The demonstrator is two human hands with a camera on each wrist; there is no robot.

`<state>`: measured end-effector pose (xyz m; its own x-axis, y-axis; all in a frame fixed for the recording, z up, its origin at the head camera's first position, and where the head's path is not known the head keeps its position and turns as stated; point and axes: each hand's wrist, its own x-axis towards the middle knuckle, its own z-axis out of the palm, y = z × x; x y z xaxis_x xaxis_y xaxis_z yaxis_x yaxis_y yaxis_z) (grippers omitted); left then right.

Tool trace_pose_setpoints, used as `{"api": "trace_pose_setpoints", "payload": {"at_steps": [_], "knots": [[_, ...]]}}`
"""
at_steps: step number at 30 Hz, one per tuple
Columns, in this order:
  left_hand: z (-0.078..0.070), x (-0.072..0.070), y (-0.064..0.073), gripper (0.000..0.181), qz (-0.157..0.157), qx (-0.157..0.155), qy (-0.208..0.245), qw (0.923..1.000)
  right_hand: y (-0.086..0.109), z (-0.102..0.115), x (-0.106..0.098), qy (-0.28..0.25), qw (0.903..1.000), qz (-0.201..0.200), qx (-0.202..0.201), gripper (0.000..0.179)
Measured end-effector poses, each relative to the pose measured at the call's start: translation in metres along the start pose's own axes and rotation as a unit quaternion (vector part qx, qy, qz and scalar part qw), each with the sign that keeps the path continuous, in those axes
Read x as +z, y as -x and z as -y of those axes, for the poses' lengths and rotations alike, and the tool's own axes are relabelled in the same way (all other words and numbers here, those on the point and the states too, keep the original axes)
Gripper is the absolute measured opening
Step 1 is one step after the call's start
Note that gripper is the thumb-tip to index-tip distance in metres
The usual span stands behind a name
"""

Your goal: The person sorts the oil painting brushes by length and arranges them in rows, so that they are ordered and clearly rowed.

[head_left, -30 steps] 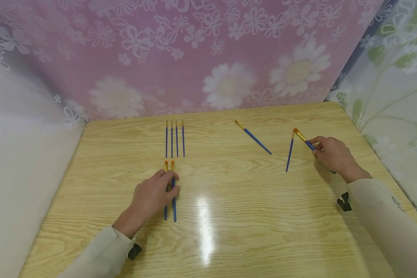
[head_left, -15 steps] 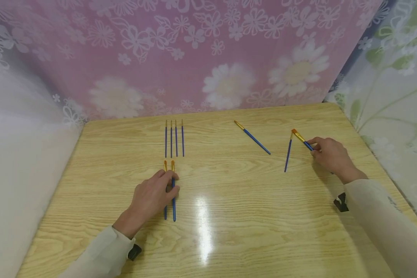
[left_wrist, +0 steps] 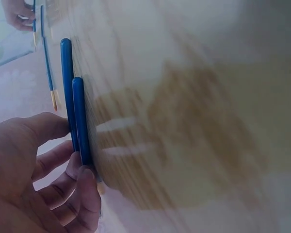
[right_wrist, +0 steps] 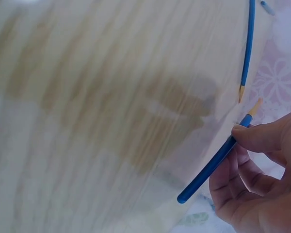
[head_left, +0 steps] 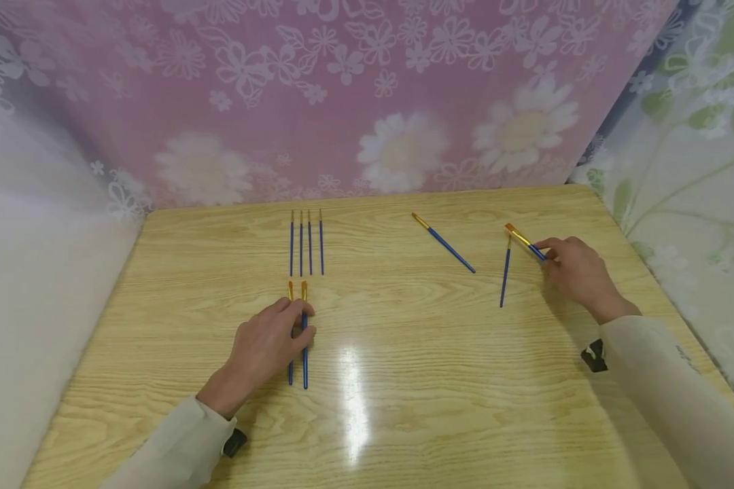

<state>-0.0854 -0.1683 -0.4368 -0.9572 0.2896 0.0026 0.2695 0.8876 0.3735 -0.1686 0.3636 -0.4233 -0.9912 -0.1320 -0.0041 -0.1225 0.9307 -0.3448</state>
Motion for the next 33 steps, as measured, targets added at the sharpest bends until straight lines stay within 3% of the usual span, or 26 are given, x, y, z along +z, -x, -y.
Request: {"api": "trace_pose_setpoints", "payload": {"at_steps": [6,14,22,33], "knots": [[0.004,0.001,0.003,0.02,-0.006,0.0,0.005,1.0,-0.005,0.009,0.001,-0.007,1.0,0.003,0.0,0.038],[0.011,-0.003,0.008,0.018,-0.043,0.003,0.003,0.9991,-0.012,0.021,0.003,-0.001,0.9995,-0.015,-0.028,0.035],[0.015,-0.004,0.009,0.016,-0.019,-0.008,0.003,0.9998,-0.018,0.038,0.007,-0.006,0.999,-0.02,-0.04,0.034],[0.016,-0.004,0.009,0.02,-0.007,-0.014,0.002,0.9999,-0.023,0.074,0.012,-0.003,0.9972,0.003,-0.075,0.036]]}}
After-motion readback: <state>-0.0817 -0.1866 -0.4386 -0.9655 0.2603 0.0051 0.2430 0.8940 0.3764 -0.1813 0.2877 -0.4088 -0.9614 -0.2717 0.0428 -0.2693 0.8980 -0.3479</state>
